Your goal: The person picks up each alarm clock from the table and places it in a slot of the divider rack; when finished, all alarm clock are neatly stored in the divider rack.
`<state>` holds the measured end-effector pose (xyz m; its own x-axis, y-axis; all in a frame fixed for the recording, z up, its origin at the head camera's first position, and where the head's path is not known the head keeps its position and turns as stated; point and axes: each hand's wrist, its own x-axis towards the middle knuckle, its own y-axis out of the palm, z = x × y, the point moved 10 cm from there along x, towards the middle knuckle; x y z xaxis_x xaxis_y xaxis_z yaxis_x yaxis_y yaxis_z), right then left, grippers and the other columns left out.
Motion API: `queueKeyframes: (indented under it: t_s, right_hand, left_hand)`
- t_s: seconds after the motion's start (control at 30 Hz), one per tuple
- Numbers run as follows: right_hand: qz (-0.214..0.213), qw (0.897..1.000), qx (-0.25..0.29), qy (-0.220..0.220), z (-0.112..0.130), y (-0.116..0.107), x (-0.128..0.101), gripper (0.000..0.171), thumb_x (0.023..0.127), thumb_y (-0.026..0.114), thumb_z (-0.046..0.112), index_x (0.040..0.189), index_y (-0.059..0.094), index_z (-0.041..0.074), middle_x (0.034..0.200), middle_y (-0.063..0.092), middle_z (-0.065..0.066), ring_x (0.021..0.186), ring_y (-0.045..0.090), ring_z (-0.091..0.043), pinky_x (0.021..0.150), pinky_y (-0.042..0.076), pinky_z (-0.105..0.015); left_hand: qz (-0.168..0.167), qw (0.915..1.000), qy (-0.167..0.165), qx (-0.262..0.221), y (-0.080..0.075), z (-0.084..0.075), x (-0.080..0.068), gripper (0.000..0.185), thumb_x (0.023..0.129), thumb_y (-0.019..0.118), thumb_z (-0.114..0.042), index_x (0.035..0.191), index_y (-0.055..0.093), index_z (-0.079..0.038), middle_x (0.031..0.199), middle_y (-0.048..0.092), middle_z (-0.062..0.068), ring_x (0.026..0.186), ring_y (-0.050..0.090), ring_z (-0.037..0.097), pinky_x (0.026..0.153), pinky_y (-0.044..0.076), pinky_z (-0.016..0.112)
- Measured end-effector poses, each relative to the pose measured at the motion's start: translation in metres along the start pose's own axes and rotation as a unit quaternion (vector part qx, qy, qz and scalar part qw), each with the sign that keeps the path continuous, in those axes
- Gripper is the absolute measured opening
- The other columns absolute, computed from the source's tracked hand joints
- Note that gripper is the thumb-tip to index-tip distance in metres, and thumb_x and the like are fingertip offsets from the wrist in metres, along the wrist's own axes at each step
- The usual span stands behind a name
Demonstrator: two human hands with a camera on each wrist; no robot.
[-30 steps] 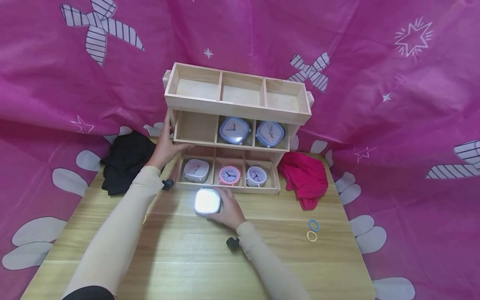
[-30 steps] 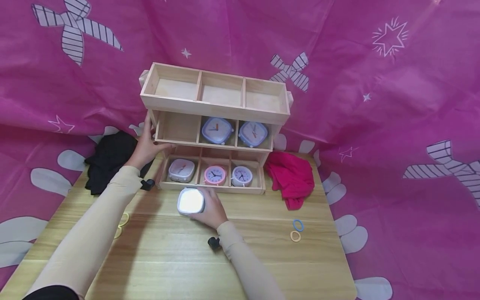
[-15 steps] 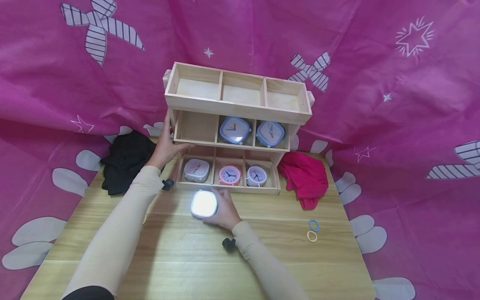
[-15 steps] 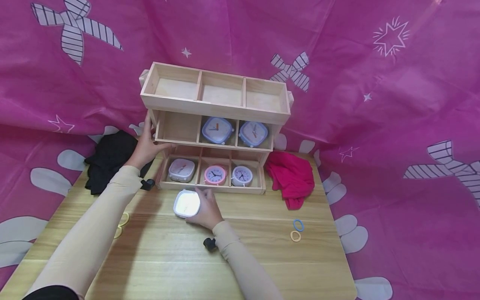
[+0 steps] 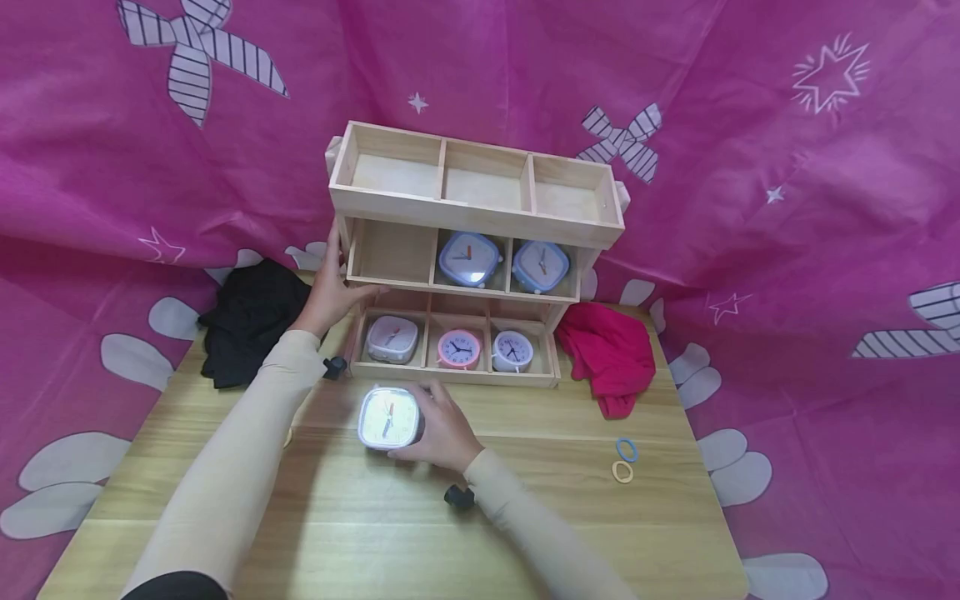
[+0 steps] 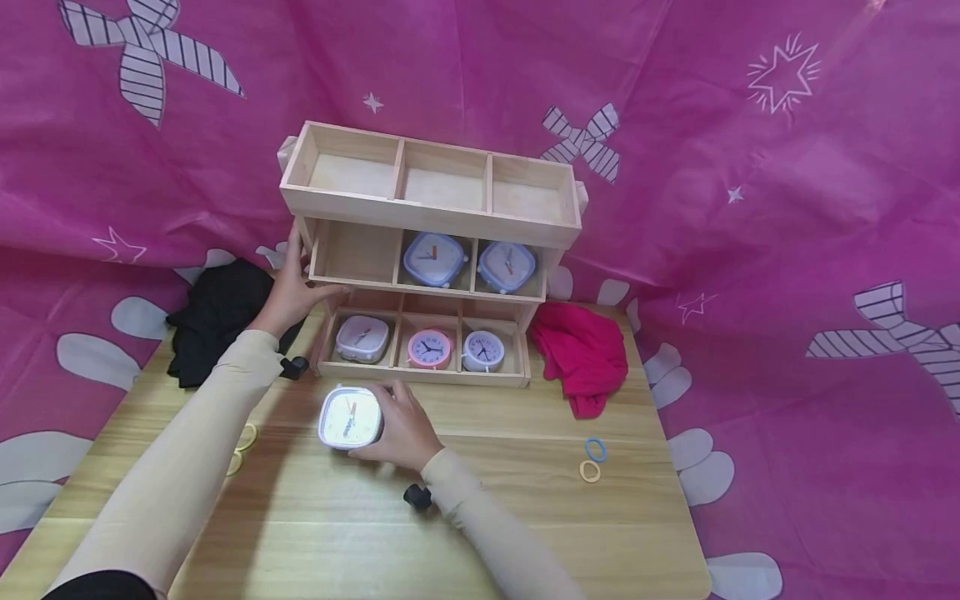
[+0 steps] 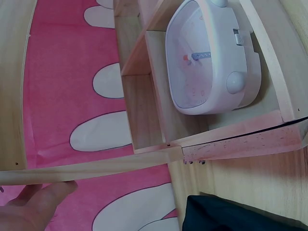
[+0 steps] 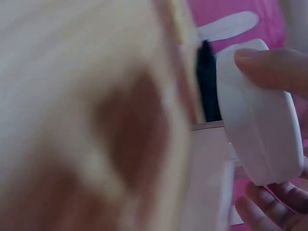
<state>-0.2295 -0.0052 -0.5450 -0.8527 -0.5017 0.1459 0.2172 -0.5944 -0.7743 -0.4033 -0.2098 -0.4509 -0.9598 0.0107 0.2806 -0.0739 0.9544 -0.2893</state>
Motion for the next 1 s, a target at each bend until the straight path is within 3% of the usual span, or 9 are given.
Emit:
queueKeyframes:
  t_s: [0.3,0.47,0.6,0.7,0.83,1.0]
  right_hand:
    - [-0.139,0.989,0.001,-0.052,0.047,-0.085,0.046,0.112,0.062,0.104,0.038,0.156,0.051,0.011,0.141,0.052,-0.014,0.123,0.062,-0.028,0.102,0.061,-0.042]
    - [-0.228,0.973,0.008,-0.035,0.054,-0.127,0.078,0.11,0.062,0.105,0.038,0.155,0.053,0.008,0.139,0.055,-0.016,0.124,0.061,-0.03,0.107,0.057,-0.044]
    - [-0.277,0.96,-0.025,0.0,0.054,-0.148,0.108,0.108,0.063,0.103,0.047,0.152,0.056,0.008,0.133,0.057,-0.015,0.125,0.056,-0.029,0.11,0.05,-0.044]
    - [-0.286,0.955,-0.074,0.037,0.051,-0.156,0.131,0.105,0.065,0.098,0.058,0.149,0.057,0.01,0.131,0.06,-0.014,0.129,0.053,-0.03,0.115,0.047,-0.045]
    - [-0.268,0.953,-0.124,0.067,0.051,-0.154,0.156,0.103,0.067,0.093,0.067,0.147,0.058,0.012,0.134,0.065,-0.013,0.132,0.056,-0.033,0.119,0.046,-0.046]
    - [-0.259,0.953,-0.139,0.07,0.052,-0.15,0.173,0.1,0.07,0.091,0.067,0.148,0.057,0.015,0.145,0.063,-0.01,0.134,0.058,-0.031,0.119,0.046,-0.044]
  left_hand:
    - [0.003,1.0,0.006,0.005,-0.002,-0.001,-0.002,0.141,0.081,0.089,0.004,0.17,-0.009,-0.043,0.179,0.011,0.014,0.159,0.026,0.049,0.119,0.04,0.072]
    - [0.002,0.9998,0.014,0.017,-0.002,-0.002,-0.002,0.132,0.085,0.083,0.008,0.172,-0.006,-0.036,0.178,0.014,0.02,0.157,0.028,0.054,0.118,0.041,0.073]
    - [0.001,0.9994,0.024,0.024,-0.003,-0.003,-0.001,0.128,0.086,0.081,0.007,0.173,-0.004,-0.031,0.177,0.014,0.021,0.156,0.028,0.056,0.118,0.042,0.072]
    - [0.001,0.9994,0.027,0.02,-0.003,-0.003,-0.001,0.129,0.085,0.082,0.007,0.173,-0.006,-0.03,0.178,0.014,0.02,0.156,0.029,0.053,0.118,0.043,0.071]
    - [0.001,0.9998,0.019,0.005,-0.003,-0.006,-0.002,0.128,0.085,0.08,0.01,0.173,-0.007,-0.026,0.177,0.014,0.023,0.157,0.029,0.052,0.118,0.042,0.072]
    - [0.01,0.9998,0.01,-0.011,-0.001,-0.027,-0.011,0.124,0.085,0.076,0.015,0.172,-0.007,-0.017,0.174,0.016,0.03,0.156,0.028,0.054,0.117,0.041,0.073]
